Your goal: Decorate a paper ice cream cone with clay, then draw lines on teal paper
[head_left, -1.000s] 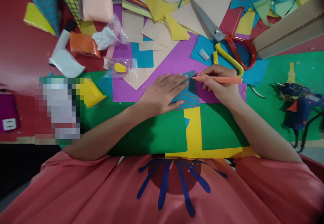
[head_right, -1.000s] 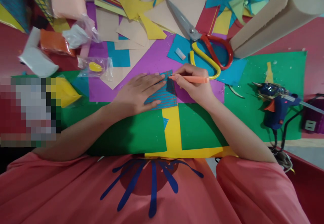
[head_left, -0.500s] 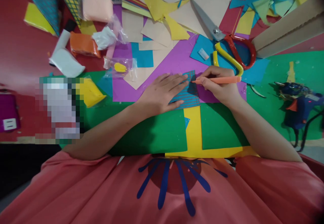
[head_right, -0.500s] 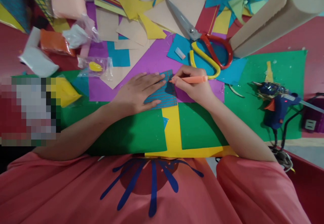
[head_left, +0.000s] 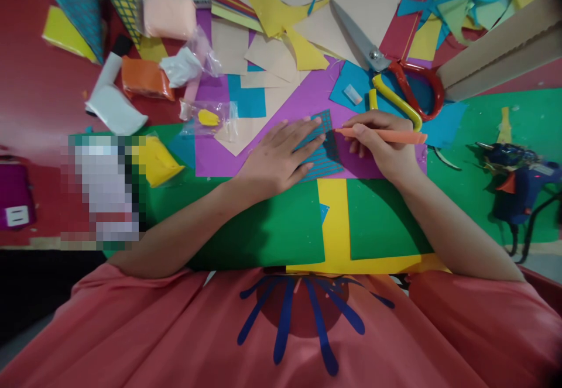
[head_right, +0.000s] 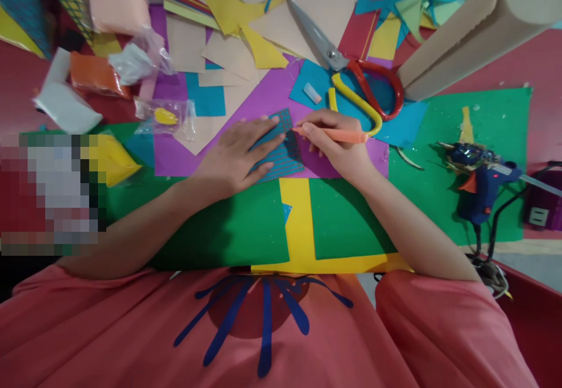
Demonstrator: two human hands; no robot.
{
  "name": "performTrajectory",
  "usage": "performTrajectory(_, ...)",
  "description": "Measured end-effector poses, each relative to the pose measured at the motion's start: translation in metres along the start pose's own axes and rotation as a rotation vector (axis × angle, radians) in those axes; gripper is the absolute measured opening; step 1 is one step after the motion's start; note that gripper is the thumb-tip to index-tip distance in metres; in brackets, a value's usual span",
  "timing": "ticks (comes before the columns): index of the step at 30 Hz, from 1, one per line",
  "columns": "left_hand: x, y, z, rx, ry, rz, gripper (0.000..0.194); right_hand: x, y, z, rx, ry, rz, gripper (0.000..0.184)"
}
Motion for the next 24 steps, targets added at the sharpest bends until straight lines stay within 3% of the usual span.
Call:
performTrajectory(6, -0.0031, -0.0002, -0.0035, 0.000, 0.036, 0.024, 0.038, -0.0001, 0.0003, -0.0005, -0.012, 0.069, 0.020, 0.016)
performTrajectory(12, 0.0000, 0.0026, -0.0025, 0.085, 0.018, 0.116, 0.035, 0.0019, 0.0001, 0.0001, -0.033, 0.167, -0.026, 0.017)
performTrajectory(24, 0.0025, 0.0019, -0.0031, 0.065, 0.032, 0.087, 0.035, -0.0026, -0.0004, 0.0028, -0.050, 0.262, -0.064, 0.014)
Point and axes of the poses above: each hand's wrist, its own y-axis away from the middle knuckle, its own z-axis out of the palm, x = y × z, the point moved 7 cm from there along -y, towards the middle knuckle, and after that the axes turned 3 degrees about y, right-handed, at the moved point
